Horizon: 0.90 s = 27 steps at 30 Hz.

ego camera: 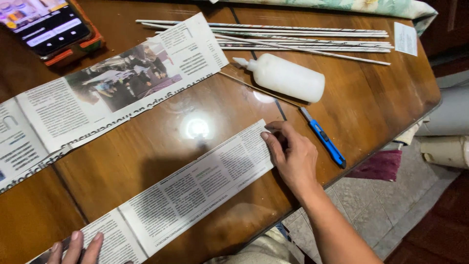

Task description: Cutting newspaper into strips and rolling them into thin tubes using a wooden stick

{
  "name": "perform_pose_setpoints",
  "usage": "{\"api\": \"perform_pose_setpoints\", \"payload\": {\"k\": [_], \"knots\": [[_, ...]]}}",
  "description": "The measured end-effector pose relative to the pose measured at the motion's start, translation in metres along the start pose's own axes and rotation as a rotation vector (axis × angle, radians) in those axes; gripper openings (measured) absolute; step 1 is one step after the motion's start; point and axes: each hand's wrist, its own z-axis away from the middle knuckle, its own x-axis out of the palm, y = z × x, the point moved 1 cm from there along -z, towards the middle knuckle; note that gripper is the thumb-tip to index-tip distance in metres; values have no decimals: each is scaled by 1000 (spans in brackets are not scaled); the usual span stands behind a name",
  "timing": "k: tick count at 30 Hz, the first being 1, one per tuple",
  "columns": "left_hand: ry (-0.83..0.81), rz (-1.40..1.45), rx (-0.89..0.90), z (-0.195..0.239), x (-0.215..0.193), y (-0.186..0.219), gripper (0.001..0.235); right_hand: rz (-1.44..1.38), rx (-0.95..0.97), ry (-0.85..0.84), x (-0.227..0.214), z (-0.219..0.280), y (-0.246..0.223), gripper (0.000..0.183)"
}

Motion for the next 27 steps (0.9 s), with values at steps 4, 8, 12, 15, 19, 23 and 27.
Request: {"api": "perform_pose_setpoints", "payload": {"k": [4, 8, 12, 15, 19, 23, 27], "knots": [[19, 9, -104, -28, -21, 21, 77, -55, -113, 15, 1, 0, -3, 14], [-48, -12, -337, -40, -35, 40, 81, -139, -211, 38, 3, 1, -6, 16], [-257, -16, -569, -86, -64, 70, 67, -2, -308, 47, 10, 6, 6, 23], [-282, -65, -574, -94, -66, 74, 69, 209, -534, 127, 11, 6, 2, 32], [-290, -55, -579, -99, -70, 75, 68, 233, -795, 76, 7, 4, -14, 28], [-380, -20, -639, -105, -75, 75, 70, 337, -693, -31, 1, 10, -31, 37], [-347, -23, -660, -108, -72, 83, 71, 506, -515, -37, 11, 29, -55, 63]]}}
